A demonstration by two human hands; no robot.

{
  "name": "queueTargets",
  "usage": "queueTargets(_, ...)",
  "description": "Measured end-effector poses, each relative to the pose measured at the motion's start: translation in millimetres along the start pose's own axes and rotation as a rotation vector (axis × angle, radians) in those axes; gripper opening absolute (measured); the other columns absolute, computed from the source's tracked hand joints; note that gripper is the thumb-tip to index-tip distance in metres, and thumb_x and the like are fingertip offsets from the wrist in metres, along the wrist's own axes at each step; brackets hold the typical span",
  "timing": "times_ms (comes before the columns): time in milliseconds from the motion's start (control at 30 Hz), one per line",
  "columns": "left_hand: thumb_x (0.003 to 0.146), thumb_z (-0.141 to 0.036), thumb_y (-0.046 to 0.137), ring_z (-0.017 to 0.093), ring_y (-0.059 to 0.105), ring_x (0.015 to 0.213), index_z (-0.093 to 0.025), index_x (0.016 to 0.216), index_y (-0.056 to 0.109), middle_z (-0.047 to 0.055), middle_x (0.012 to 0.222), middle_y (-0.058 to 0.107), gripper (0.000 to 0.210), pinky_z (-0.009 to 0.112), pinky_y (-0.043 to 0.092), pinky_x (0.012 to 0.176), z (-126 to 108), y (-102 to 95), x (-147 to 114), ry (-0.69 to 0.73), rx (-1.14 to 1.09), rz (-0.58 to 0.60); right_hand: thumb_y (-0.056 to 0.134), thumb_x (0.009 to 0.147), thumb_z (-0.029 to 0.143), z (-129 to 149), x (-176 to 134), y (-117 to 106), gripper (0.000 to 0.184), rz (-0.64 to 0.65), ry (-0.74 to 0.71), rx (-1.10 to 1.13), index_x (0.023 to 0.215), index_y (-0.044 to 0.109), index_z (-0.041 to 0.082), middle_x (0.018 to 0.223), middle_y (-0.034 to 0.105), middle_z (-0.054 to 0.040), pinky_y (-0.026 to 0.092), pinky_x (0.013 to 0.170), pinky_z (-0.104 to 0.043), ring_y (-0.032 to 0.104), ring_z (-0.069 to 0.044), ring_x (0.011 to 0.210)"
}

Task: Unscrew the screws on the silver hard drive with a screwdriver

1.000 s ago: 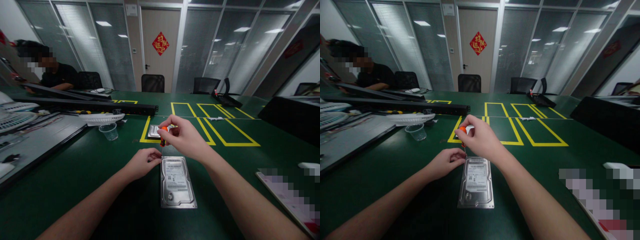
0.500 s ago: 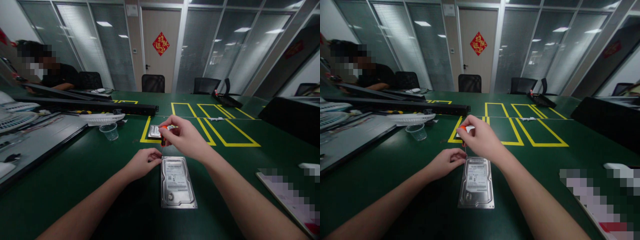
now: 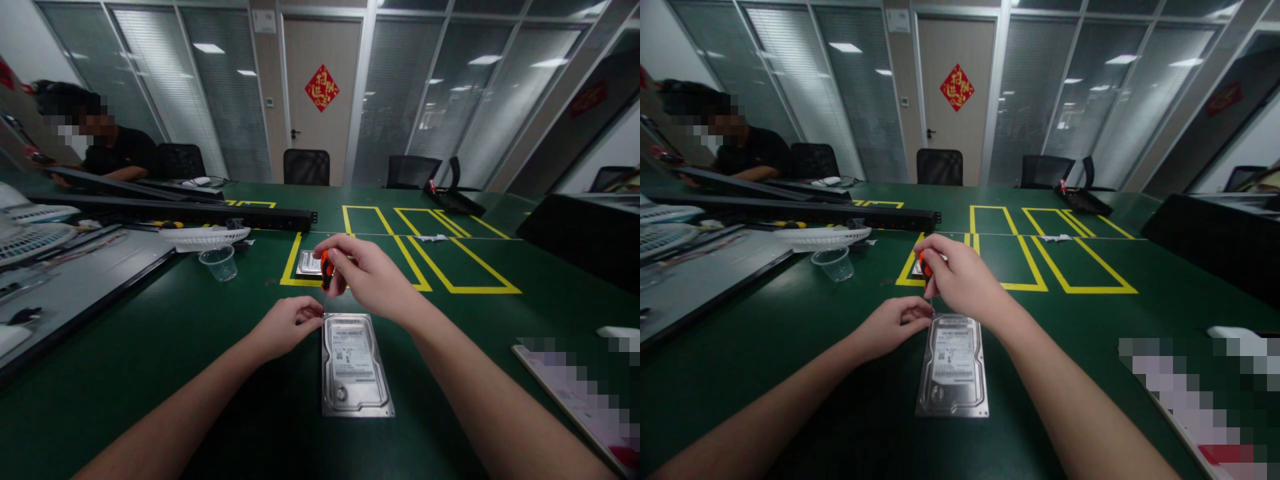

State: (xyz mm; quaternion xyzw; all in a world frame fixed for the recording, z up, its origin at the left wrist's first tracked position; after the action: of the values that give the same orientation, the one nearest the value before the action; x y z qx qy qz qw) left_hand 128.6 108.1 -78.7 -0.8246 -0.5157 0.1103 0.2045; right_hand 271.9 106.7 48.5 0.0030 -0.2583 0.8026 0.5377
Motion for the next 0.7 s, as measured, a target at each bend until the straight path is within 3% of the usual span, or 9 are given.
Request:
queueTargets(67,0.089,-0.027,0.072,0.022,0.077,0.089,-0.016,0.103,0.074,0.008,0.099,0.081,0.018,0.033,0.06,0.083,-0.2,0.1,-0.2,-0.003,-0.01,0.0,0.06,0.101,0.035,0.5,-1.0,-2.2,0.015,-0.041,0.013,-0.003,0.1,0.062,0.021,0.077,0.069,0.0008,0.053,0.055,-0.025,0.071,-0.013,0.059)
queueTargets(133,0.089,-0.027,0.072,0.022,0.077,0.09,-0.016,0.102,0.074,0.008,0.1,0.081,0.017,0.033,0.06,0.083,-0.4,0.0,-0.4,-0.002,-0.016,-0.002,0.07,0.095,0.038,1.7,-2.0,-3.3,0.02,-0.063,0.014,-0.013,0.095,0.059,0.021,0.086,0.072,-0.0016,0.054,0.055,-0.026,0.071,-0.014,0.062)
queueTargets(267,0.089,-0.026,0.072,0.022,0.077,0.091,-0.015,0.104,0.074,0.009,0.102,0.08,0.018,0.034,0.06,0.084,0.6,0.1,0.0,0.0,-0.016,0.004,0.066,0.097,0.035,5.7,-2.9,-2.4,0.014,-0.044,-0.049,-0.005,0.098,0.061,0.022,0.101,0.07,-0.0016,0.054,0.055,-0.025,0.067,-0.011,0.063)
queueTargets(433,0.089,-0.027,0.072,0.022,0.077,0.09,-0.015,0.104,0.074,0.008,0.1,0.08,0.019,0.034,0.06,0.083,2.7,0.3,0.3,-0.007,-0.016,0.008,0.049,0.106,0.034,3.0,-0.6,1.7,0.024,0.048,-0.044,-0.019,0.107,0.069,0.02,0.079,0.065,0.0012,0.054,0.062,-0.027,0.067,-0.012,0.063)
queueTargets(533,0.089,-0.027,0.072,0.022,0.077,0.09,-0.016,0.103,0.074,0.008,0.1,0.08,0.018,0.034,0.06,0.084,2.9,0.1,0.1,-0.009,-0.009,0.003,0.041,0.108,0.027,2.7,0.5,2.0,0.029,0.061,-0.032,-0.011,0.118,0.067,0.019,0.077,0.067,0.0006,0.054,0.064,-0.027,0.069,-0.013,0.065)
queueTargets(700,0.09,-0.028,0.071,0.023,0.077,0.092,-0.015,0.106,0.074,0.009,0.103,0.081,0.021,0.034,0.061,0.085,2.0,0.5,0.0,0.0,-0.021,0.014,0.061,0.1,0.034,2.4,-0.6,-2.7,0.014,-0.029,0.028,-0.011,0.099,0.061,0.021,0.079,0.069,0.0001,0.052,0.055,-0.026,0.07,-0.013,0.058)
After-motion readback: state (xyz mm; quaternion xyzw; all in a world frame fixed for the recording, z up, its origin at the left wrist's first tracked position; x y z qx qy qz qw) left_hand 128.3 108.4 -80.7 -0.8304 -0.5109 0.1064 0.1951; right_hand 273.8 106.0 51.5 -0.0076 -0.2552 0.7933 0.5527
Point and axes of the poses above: each hand's wrist, its own x-axis towards the middle knuckle, its own y-axis out of the palm, z = x × y, the point moved 6 cm from there along x, towards the middle knuckle
